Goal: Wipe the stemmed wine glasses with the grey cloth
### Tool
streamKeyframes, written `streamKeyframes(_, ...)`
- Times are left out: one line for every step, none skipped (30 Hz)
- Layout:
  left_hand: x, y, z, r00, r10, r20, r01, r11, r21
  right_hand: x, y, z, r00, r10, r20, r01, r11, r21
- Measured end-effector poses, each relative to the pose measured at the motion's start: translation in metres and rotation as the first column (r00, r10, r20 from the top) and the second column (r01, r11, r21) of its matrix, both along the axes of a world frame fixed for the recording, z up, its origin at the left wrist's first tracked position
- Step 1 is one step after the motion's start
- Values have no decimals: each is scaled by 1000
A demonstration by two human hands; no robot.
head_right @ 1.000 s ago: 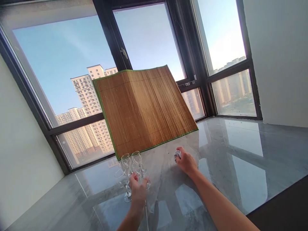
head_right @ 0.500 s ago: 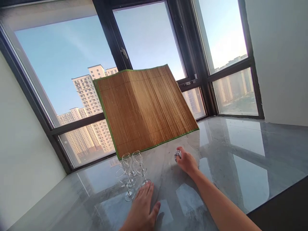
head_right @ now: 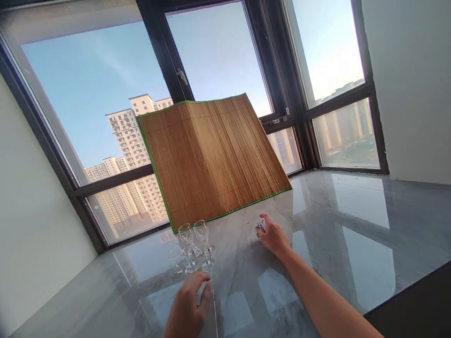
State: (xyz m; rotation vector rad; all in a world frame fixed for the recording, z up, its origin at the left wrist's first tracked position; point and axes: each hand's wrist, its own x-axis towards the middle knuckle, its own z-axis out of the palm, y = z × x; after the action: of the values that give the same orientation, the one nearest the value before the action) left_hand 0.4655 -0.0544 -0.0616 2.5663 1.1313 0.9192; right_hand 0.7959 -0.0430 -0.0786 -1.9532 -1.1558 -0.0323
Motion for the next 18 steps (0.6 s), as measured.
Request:
streamKeyframes(-8, -1, 2, 994, 25, 107, -30, 998, 51, -1, -1, 1, 1000, -9, -3, 9, 1000, 4)
streamKeyframes(-16, -2, 4, 970, 49, 236, -73, 993, 94, -2, -1, 2, 1000, -21, -4, 21, 1000, 8)
streamKeyframes(-23, -1, 6, 924, 85, 374, -136, 984, 113, -2, -2, 3, 999, -33, -5, 33, 999, 10)
streamKeyframes(-29, 1, 8, 859, 133, 494, -206, 974, 96, -3, -3, 3, 999, -40, -5, 40, 999, 7)
streamKeyframes(-34, 4, 10, 791, 192, 581, -263, 964, 40, -3, -3, 4, 999, -44, -5, 44, 999, -1)
streamKeyframes(-38, 9, 12, 733, 258, 629, -298, 954, -43, -4, -3, 4, 999, -45, -6, 45, 999, -12)
streamKeyframes(-40, 16, 13, 699, 319, 640, -301, 943, -141, -4, -4, 5, 999, -45, -5, 45, 999, -22)
streamKeyframes(-42, 23, 13, 693, 362, 623, -269, 932, -242, -4, -4, 5, 999, -46, -2, 46, 998, -31)
streamKeyframes(-43, 30, 13, 711, 379, 593, -204, 918, -341, -4, -4, 5, 999, -51, 3, 51, 998, -35)
streamKeyframes(-43, 38, 12, 741, 372, 559, -120, 892, -435, -5, -4, 5, 998, -58, 9, 58, 998, -35)
streamKeyframes(-42, 45, 10, 771, 355, 529, -35, 853, -521, -5, -4, 5, 998, -66, 15, 67, 997, -28)
streamKeyframes(-41, 51, 8, 785, 350, 511, 24, 807, -590, -5, -4, 4, 997, -71, 21, 72, 997, -18)
streamKeyframes(-39, 56, 6, 792, 358, 495, 58, 762, -644, -4, -4, 4, 997, -74, 25, 75, 997, -10)
streamKeyframes(-37, 60, 4, 799, 366, 478, 78, 724, -685, -4, -3, 3, 997, -76, 28, 77, 997, -6)
streamKeyframes(-35, 63, 2, 808, 371, 458, 84, 697, -712, -4, -3, 2, 996, -78, 31, 78, 997, -5)
streamKeyframes(-34, 64, 0, 821, 369, 436, 81, 681, -728, -4, -2, 2, 996, -79, 34, 79, 997, -5)
streamKeyframes(-32, 63, -1, 837, 359, 413, 72, 675, -734, -3, -2, 1, 996, -80, 37, 80, 997, -6)
streamKeyframes(-31, 61, -2, 852, 345, 394, 58, 685, -726, -3, -1, 1, 996, -79, 40, 80, 997, -4)
